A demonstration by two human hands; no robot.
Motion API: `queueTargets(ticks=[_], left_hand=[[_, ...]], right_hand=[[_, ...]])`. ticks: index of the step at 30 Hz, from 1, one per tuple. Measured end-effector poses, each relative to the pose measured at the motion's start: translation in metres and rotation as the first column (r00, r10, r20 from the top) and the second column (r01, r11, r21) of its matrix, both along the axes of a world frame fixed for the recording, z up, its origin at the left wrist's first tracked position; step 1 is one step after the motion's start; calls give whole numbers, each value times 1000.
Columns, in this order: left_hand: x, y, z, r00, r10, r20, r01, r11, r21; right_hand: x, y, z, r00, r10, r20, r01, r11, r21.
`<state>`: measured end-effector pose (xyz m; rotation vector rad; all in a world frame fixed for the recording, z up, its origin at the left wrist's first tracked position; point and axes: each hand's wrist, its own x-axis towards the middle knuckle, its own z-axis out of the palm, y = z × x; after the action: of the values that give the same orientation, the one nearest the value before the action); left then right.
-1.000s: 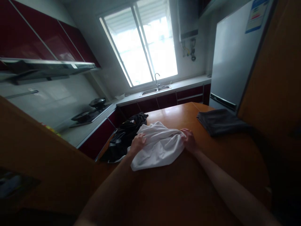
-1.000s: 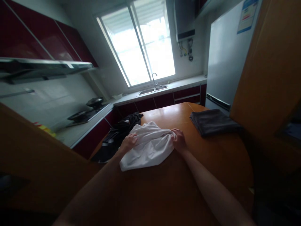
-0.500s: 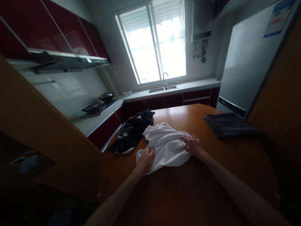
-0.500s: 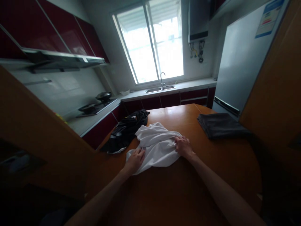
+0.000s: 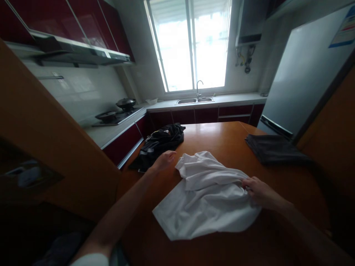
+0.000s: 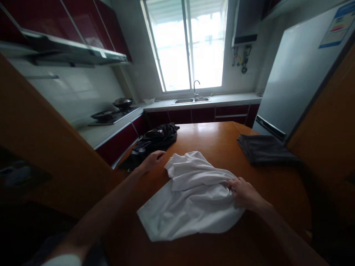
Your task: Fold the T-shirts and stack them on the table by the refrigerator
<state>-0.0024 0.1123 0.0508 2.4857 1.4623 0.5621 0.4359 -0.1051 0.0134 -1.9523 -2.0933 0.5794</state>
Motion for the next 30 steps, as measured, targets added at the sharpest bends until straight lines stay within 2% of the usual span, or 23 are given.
queueTargets(ticks=[3, 7, 12, 16, 18, 21, 24, 25, 26, 28, 30], left_hand=[[6, 62, -7, 986, 138, -90, -130, 988, 88], [20, 126, -10, 953, 247, -176, -228, 966, 125], [40, 184, -20, 928, 287, -239, -272, 958, 94], [42, 217, -23, 916, 309, -258, -308, 950, 43], [35, 230, -12, 911, 332, -246, -330, 943, 51], [10, 247, 22, 894, 408, -184, -387, 911, 141], [-30, 255, 62, 846, 523, -101, -484, 833, 268], [-45, 255, 72, 819, 570, -67, -522, 788, 326], [-59, 253, 79, 799, 598, -71, -546, 769, 333], [-83, 244, 84, 784, 604, -146, -549, 783, 291], [-98, 231, 78, 805, 530, -267, -492, 848, 198]], right_hand=[[-4, 1, 0, 999, -42, -6, 42, 999, 14], [-4, 0, -12, 995, -100, -10, 100, 994, 48], [-2, -3, -29, 993, -112, -22, 114, 984, 136], [-4, -6, -32, 990, -138, -32, 141, 977, 163], [-6, -6, -29, 988, -149, -31, 152, 974, 168], [-8, -6, -26, 988, -151, -23, 153, 974, 168], [-7, -6, -28, 988, -155, -16, 155, 969, 191], [-7, -6, -30, 988, -156, -15, 156, 967, 201], [-7, -6, -32, 987, -158, -15, 158, 965, 210], [-6, -6, -36, 986, -165, -15, 164, 962, 220], [-6, -5, -37, 985, -170, -15, 169, 960, 225]])
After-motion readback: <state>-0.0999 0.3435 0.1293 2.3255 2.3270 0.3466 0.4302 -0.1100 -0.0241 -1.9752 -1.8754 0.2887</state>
